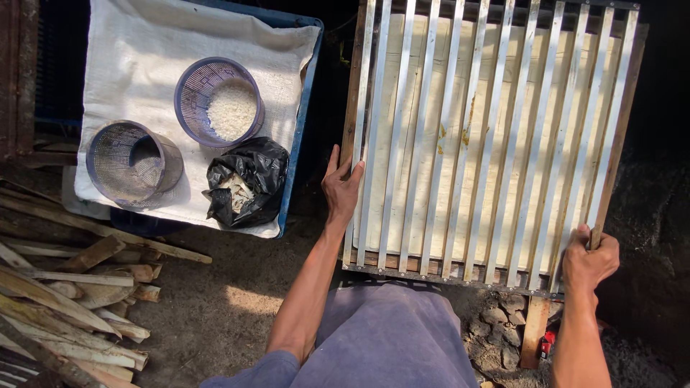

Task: The person places a slatted metal grid frame over a large white slab of tofu on a wooden board, then uses a knife to cut the tofu into strips along the slats. They reposition and flip the frame and continue cutting crosswise, trimming along the edges to divide the slab into small cubes.

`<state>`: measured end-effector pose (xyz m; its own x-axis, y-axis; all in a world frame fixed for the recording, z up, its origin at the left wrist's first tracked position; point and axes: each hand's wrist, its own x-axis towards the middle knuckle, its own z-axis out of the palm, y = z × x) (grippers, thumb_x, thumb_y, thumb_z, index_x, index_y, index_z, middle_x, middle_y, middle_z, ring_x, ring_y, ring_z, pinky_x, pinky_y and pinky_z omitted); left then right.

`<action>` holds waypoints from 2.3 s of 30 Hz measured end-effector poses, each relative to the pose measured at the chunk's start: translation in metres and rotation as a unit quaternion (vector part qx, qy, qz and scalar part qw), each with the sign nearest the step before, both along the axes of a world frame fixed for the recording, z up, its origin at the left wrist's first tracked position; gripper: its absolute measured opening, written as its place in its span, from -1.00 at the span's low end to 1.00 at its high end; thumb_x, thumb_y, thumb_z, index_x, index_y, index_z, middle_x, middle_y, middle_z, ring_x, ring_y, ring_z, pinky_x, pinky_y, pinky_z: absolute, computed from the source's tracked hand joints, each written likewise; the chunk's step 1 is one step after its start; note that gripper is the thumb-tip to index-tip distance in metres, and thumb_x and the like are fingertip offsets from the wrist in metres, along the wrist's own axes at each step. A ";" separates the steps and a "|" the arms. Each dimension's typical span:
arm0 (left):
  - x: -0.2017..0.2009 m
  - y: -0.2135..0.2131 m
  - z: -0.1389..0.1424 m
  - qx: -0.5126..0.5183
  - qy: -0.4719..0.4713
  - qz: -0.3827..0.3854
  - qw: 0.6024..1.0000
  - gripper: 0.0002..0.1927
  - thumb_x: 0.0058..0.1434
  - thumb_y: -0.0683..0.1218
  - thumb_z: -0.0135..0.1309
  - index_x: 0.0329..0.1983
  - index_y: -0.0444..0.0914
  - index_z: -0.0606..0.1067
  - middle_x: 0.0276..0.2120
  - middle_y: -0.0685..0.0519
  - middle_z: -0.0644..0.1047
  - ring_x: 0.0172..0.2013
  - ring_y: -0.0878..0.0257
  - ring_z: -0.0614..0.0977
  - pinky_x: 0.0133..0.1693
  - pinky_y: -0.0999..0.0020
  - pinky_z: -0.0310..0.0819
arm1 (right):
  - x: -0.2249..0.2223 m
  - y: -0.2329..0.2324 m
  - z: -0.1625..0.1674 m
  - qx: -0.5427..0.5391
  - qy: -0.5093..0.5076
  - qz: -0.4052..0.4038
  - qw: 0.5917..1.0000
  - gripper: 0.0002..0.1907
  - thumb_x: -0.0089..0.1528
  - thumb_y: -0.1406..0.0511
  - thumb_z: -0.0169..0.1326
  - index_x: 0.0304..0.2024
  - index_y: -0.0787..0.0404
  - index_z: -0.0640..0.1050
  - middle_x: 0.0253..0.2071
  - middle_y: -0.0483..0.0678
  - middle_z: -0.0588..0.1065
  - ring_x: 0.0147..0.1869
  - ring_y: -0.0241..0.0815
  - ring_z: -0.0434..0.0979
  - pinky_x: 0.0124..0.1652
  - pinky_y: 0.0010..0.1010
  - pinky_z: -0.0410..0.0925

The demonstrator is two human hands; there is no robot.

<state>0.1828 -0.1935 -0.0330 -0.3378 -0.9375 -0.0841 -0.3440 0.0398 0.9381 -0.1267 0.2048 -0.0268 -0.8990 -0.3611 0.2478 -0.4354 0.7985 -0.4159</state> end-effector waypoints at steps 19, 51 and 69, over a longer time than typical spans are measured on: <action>0.004 -0.005 -0.002 0.037 0.046 -0.031 0.998 -0.50 0.31 0.03 0.16 0.21 -0.35 0.49 0.41 -0.36 0.25 0.22 -0.10 0.54 0.00 0.24 0.70 | 0.007 -0.007 0.003 0.037 -0.008 -0.018 0.999 -0.63 0.47 0.24 0.25 -0.22 0.45 0.50 -0.22 0.26 0.50 -0.11 0.19 0.52 -0.07 0.01 0.35; 0.005 -0.005 -0.013 0.049 0.030 0.010 0.998 -0.51 0.18 -0.07 0.31 0.13 -0.37 0.54 0.33 -0.31 0.36 0.09 -0.03 0.65 0.03 0.26 0.66 | 0.009 -0.008 0.010 0.074 0.000 -0.003 0.997 -0.67 0.42 0.27 0.27 -0.20 0.47 0.51 -0.21 0.26 0.50 -0.09 0.18 0.53 -0.06 0.01 0.37; -0.012 -0.035 -0.010 0.009 -0.007 -0.059 0.998 -0.41 0.37 0.09 0.15 0.37 -0.28 0.42 0.42 -0.32 0.26 0.37 -0.20 0.37 0.29 -0.03 0.36 | 0.107 -0.197 0.103 -0.300 -0.277 0.118 0.905 -0.43 0.55 0.02 -0.26 0.17 0.42 0.45 -0.19 0.13 0.53 -0.20 -0.18 0.55 -0.20 -0.37 0.47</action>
